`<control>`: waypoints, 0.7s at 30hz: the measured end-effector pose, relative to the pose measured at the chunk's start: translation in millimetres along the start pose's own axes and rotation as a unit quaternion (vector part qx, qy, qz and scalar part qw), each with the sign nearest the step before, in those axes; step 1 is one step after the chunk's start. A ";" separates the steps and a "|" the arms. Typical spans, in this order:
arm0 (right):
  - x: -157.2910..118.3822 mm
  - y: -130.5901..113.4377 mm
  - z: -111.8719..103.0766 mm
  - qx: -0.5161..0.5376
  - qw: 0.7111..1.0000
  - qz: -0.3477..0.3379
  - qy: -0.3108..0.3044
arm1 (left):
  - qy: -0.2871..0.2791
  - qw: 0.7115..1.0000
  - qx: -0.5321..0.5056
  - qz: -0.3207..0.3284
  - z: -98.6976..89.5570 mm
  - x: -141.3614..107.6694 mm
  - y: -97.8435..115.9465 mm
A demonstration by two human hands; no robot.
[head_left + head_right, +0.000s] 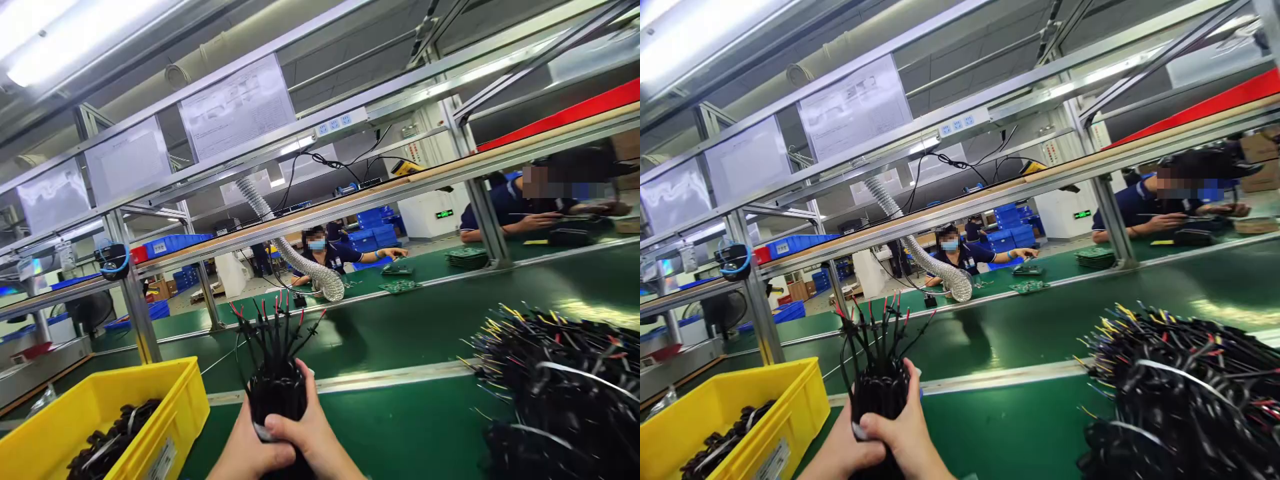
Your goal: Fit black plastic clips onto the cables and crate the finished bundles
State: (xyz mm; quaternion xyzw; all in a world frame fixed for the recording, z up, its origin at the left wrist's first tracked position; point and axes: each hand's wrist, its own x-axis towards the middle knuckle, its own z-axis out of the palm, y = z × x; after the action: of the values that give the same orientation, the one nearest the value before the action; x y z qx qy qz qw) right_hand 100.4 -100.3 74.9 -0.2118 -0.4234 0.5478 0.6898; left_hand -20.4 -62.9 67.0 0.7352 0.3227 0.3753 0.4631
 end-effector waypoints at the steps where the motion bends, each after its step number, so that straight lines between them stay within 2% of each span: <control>1: 1.4 8.8 -2.2 -0.023 1.000 -0.016 0.011 | 0.010 1.000 0.009 -0.012 0.4 1.1 -9.4; 5: 5.3 42.1 -16.9 -0.126 0.989 -0.064 0.048 | 0.022 0.997 0.053 -0.048 1.8 5.2 -36.9; 9: 6.9 62.1 -29.4 -0.172 0.981 -0.078 0.053 | -0.012 0.997 0.077 -0.025 -3.0 4.5 -46.4; 11: 8.0 66.3 -32.0 -0.183 0.978 -0.081 0.053 | -0.029 0.995 0.097 -0.022 -6.3 3.0 -46.2; 13: 8.9 67.6 -31.9 -0.195 0.975 -0.086 0.056 | -0.022 0.995 0.097 -0.015 -6.0 2.3 -43.5; 17: 7.9 64.3 -27.5 -0.213 0.969 -0.104 0.070 | 0.000 0.997 0.059 -0.039 8.0 5.4 -32.3; 21: 4.1 59.0 -24.4 -0.223 0.967 -0.093 0.077 | 0.022 0.996 0.033 -0.078 20.4 6.3 -22.5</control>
State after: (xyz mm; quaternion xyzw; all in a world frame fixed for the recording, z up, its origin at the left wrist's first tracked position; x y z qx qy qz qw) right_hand 86.5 -74.0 18.3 -0.3617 -0.4983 0.3551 0.7034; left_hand -2.7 -58.5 41.9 0.7142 0.4012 0.3438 0.4591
